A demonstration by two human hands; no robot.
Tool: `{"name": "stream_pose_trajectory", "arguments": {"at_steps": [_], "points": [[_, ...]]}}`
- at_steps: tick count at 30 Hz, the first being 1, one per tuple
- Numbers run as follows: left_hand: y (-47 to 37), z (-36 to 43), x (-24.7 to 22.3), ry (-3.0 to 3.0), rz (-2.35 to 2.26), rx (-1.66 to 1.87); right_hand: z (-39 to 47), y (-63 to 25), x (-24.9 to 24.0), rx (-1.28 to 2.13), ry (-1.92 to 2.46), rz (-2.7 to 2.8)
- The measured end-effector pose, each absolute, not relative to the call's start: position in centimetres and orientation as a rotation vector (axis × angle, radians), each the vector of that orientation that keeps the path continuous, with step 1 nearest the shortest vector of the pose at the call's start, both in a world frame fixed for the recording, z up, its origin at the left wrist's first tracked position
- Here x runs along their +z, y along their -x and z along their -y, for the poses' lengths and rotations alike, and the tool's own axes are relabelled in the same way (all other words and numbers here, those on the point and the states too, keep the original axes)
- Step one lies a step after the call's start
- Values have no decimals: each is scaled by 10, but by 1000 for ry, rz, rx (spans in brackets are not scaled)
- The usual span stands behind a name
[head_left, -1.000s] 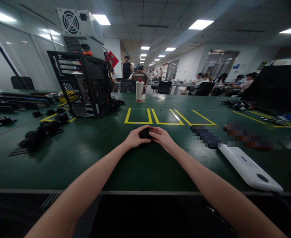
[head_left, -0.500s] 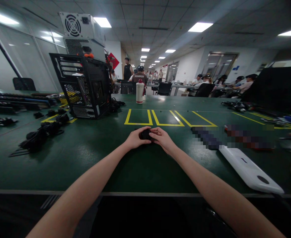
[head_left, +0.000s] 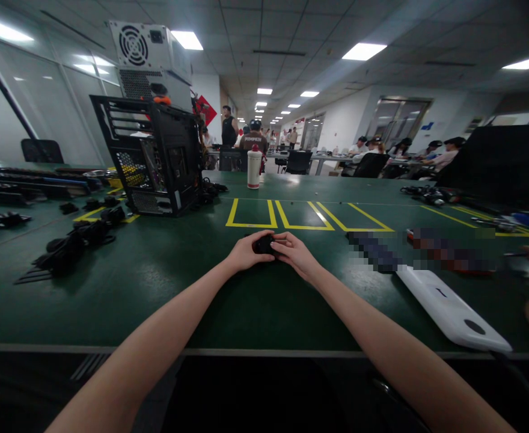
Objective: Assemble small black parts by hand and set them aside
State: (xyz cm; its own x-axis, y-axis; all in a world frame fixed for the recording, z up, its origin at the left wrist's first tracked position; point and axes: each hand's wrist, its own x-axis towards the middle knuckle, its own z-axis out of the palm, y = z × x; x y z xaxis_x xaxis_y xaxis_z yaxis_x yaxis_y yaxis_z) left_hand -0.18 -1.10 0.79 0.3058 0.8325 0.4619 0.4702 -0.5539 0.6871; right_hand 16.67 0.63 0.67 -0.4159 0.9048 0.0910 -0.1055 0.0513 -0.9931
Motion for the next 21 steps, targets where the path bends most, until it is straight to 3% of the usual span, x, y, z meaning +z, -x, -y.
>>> {"name": "stream_pose_trajectory", "arguments": {"at_steps": [21], "points": [[1, 22, 11, -2157, -1172, 1111, -4, -172, 10, 1582, 872, 1517]]}}
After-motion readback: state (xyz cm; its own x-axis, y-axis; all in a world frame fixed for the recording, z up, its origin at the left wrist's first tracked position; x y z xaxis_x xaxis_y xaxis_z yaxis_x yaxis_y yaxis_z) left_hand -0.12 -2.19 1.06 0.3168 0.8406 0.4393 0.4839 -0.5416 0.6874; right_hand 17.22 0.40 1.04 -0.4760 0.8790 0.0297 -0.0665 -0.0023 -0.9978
